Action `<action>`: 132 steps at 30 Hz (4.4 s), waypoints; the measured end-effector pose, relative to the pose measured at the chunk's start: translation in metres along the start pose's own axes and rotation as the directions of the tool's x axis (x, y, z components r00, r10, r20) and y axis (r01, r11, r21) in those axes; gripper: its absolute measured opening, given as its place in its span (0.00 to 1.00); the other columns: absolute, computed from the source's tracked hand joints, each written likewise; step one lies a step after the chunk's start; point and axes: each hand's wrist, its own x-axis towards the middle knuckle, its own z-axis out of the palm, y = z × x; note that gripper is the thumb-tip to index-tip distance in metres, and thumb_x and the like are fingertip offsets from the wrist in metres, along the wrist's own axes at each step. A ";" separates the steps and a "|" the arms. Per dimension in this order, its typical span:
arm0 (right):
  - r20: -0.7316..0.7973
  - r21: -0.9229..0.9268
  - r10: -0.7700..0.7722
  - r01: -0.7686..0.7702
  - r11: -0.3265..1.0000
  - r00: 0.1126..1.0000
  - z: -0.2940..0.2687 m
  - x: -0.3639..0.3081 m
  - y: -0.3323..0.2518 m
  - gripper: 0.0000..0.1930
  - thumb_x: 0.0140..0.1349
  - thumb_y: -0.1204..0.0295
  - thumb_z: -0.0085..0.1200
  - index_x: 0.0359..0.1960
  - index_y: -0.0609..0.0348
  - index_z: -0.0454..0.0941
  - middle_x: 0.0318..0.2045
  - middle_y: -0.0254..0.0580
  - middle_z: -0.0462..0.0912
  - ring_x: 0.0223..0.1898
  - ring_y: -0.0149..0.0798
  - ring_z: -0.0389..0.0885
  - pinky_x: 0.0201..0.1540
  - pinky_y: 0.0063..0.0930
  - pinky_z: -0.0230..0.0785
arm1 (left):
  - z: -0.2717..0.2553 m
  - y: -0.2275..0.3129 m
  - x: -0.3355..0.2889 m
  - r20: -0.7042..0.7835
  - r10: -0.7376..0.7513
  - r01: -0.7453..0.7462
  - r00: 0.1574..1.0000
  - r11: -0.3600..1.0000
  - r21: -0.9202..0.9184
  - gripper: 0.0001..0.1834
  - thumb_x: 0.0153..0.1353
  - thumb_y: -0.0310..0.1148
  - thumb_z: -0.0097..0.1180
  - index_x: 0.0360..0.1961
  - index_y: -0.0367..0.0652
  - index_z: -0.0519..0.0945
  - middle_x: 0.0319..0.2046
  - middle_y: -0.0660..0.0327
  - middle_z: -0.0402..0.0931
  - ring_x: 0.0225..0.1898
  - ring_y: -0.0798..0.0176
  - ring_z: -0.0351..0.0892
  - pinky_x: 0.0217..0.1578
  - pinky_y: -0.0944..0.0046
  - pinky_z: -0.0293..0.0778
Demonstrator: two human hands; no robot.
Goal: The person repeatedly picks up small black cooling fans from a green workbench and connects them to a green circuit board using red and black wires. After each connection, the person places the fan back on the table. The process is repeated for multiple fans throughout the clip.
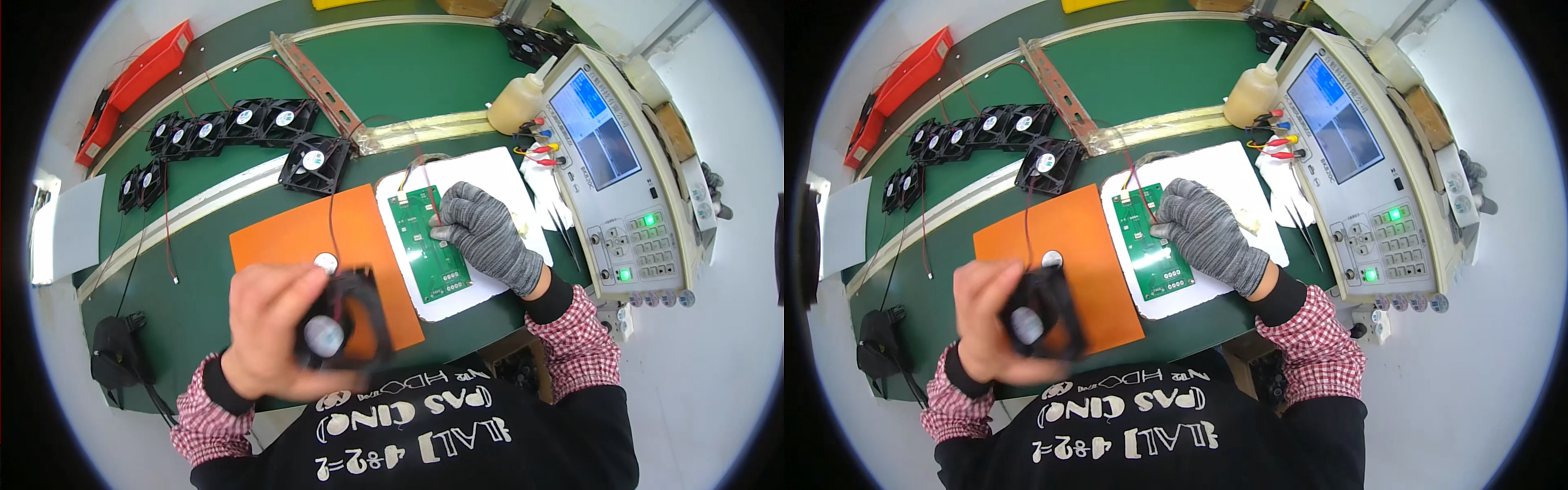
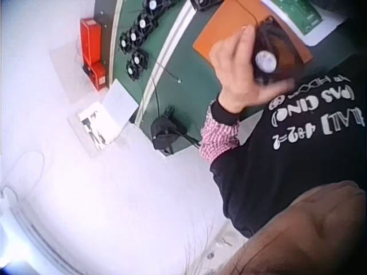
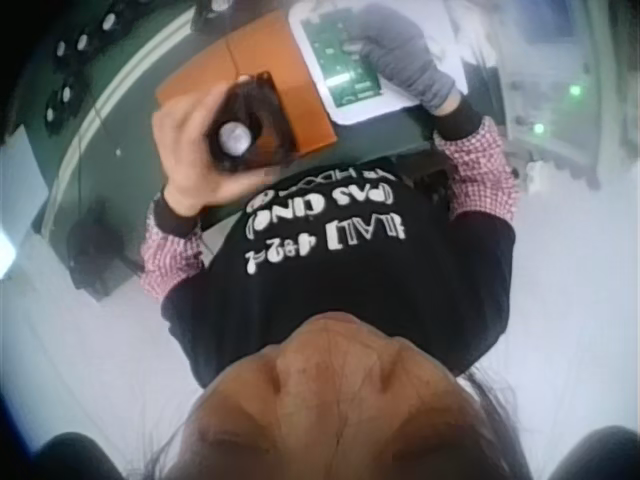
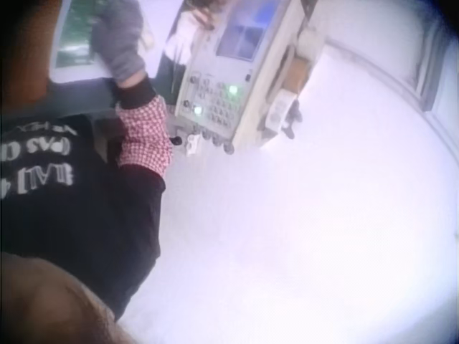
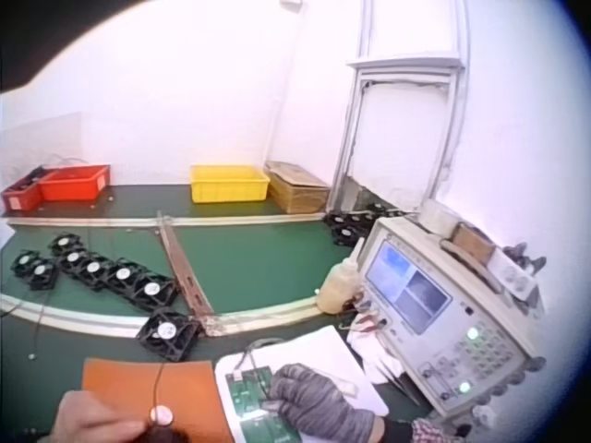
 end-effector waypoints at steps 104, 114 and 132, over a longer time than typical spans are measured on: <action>-0.076 -0.479 -0.216 0.154 0.864 0.973 -0.029 0.007 -0.028 0.10 0.51 0.77 0.61 0.36 0.53 0.85 0.34 0.41 0.76 0.39 0.46 0.76 0.41 0.38 0.72 | -0.041 -0.078 0.021 -0.542 0.221 0.252 0.811 0.704 0.664 0.12 0.56 0.16 0.61 0.21 0.38 0.71 0.19 0.58 0.63 0.21 0.59 0.62 0.22 0.61 0.59; -0.061 0.140 -0.001 0.009 0.990 0.998 -0.002 0.000 -0.002 0.06 0.56 0.78 0.63 0.36 0.61 0.83 0.32 0.41 0.82 0.36 0.40 0.81 0.41 0.32 0.73 | 0.039 -0.009 0.002 0.162 -0.290 0.315 0.943 0.936 -0.159 0.17 0.48 0.36 0.74 0.28 0.39 0.78 0.27 0.59 0.70 0.25 0.60 0.70 0.26 0.62 0.67; -0.034 -0.116 -0.117 0.113 0.987 0.993 0.000 -0.002 -0.004 0.12 0.53 0.82 0.62 0.39 0.56 0.83 0.31 0.39 0.81 0.34 0.41 0.81 0.46 0.34 0.74 | 0.028 -0.040 0.009 0.133 0.093 -0.106 0.987 0.990 0.092 0.47 0.35 0.41 0.77 0.61 0.41 0.74 0.50 0.56 0.73 0.47 0.51 0.69 0.51 0.53 0.65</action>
